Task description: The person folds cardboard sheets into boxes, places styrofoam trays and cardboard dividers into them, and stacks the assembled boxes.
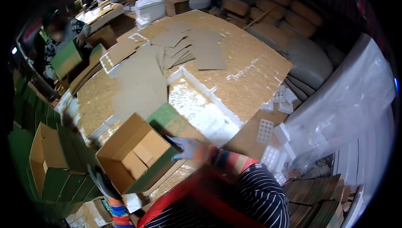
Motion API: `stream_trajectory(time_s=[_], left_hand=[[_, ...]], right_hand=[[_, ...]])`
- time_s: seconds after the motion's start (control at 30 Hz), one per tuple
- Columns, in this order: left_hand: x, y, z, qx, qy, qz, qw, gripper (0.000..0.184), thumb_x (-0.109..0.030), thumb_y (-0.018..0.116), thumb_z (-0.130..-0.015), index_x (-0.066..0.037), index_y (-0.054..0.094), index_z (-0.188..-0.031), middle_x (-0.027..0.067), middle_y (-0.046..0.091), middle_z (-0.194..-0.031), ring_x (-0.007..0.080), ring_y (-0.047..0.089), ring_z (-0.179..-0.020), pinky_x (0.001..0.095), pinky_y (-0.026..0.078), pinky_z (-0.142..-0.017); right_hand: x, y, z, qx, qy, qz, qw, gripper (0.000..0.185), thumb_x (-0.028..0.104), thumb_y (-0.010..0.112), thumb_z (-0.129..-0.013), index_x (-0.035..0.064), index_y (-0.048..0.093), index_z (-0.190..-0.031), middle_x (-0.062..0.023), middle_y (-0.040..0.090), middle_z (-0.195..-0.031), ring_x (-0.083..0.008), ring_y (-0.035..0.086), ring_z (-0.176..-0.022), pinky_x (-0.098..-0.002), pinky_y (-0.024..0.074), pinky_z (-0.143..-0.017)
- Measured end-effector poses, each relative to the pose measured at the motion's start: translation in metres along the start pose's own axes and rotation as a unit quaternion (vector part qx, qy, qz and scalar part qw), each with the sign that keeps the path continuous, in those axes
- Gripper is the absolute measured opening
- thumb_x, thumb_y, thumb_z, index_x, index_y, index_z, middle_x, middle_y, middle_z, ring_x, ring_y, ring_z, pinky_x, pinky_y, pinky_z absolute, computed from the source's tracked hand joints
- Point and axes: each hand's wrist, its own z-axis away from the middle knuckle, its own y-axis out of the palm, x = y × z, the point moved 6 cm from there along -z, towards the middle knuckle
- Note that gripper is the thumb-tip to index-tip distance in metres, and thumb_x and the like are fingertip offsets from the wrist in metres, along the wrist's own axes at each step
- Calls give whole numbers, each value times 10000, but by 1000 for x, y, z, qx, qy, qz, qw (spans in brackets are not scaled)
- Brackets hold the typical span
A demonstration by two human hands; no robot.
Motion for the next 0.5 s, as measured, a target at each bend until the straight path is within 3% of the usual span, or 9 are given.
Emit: stream_trajectory(time_s=[0.03, 0.1, 0.17, 0.2, 0.27, 0.3, 0.37, 0.4, 0.5], left_hand=[[-36, 18, -3, -20, 110, -99, 989, 504, -75, 467, -841, 13, 343, -1321, 130, 358, -1361, 232, 335, -1249, 308, 318, -989], [1, 26, -26, 69, 31, -91, 993, 556, -4, 420, -792, -10, 331, -1341, 82, 339, -1380, 175, 331, -1236, 258, 351, -925], [9, 35, -39, 100, -19, -97, 990, 594, 34, 391, -754, -26, 340, -1342, 64, 348, -1370, 144, 367, -1169, 232, 377, -873], [3, 38, -38, 92, -36, -106, 989, 598, 37, 387, -740, -30, 355, -1334, 70, 368, -1350, 141, 404, -1108, 231, 386, -853], [-2, 40, -38, 84, -35, -122, 988, 605, 42, 380, -722, -36, 377, -1321, 71, 396, -1320, 128, 445, -1012, 225, 400, -812], [-1, 40, -38, 86, -14, -127, 988, 606, 43, 378, -716, -37, 383, -1317, 65, 406, -1311, 117, 450, -976, 220, 404, -792], [1, 36, -35, 88, -5, -135, 987, 603, 41, 377, -712, -34, 391, -1310, 59, 420, -1298, 108, 455, -949, 213, 407, -776], [3, 33, -34, 88, -12, -135, 987, 598, 38, 379, -714, -30, 393, -1308, 59, 424, -1295, 110, 455, -957, 212, 404, -781], [7, 28, -37, 93, 21, -156, 983, 586, 34, 382, -717, -19, 396, -1300, 62, 429, -1292, 125, 452, -1006, 223, 395, -821]], right_hand=[[14, -20, 0, 8, -55, 82, 995, 622, 368, 686, -713, 82, 473, -1223, -146, 603, -966, -320, 592, -790, -381, 488, -735], [-98, -61, 36, -178, 169, 377, 893, 572, 364, 665, -745, -22, 500, -1135, -163, 533, -1077, -285, 501, -1026, -398, 391, -913], [-140, -149, 118, -554, 320, 210, 740, 756, 304, 759, -634, -64, 429, -1206, -200, 497, -1177, -310, 477, -1087, -385, 364, -941], [-189, -161, 165, -605, 461, 249, 599, 771, 292, 763, -632, -67, 419, -1222, -209, 486, -1209, -316, 479, -1092, -365, 361, -947], [-351, -131, 212, -257, 185, 244, 917, 705, 285, 731, -688, -43, 422, -1231, -177, 503, -1197, -280, 495, -1067, -340, 384, -920], [-348, -134, 208, -355, 260, 71, 895, 675, 276, 719, -706, -30, 426, -1231, -159, 508, -1190, -264, 497, -1061, -332, 391, -912], [-324, -117, 209, -555, 334, -271, 712, 614, 256, 696, -742, -4, 435, -1233, -122, 518, -1178, -232, 500, -1051, -317, 405, -894], [-293, -110, 205, -544, 303, -354, 698, 537, 218, 667, -774, 22, 452, -1226, -85, 529, -1154, -189, 500, -1039, -300, 417, -872], [-247, -81, 218, -558, 253, -368, 699, 472, 199, 631, -803, 24, 471, -1210, -79, 538, -1145, -192, 501, -1037, -317, 417, -876]])
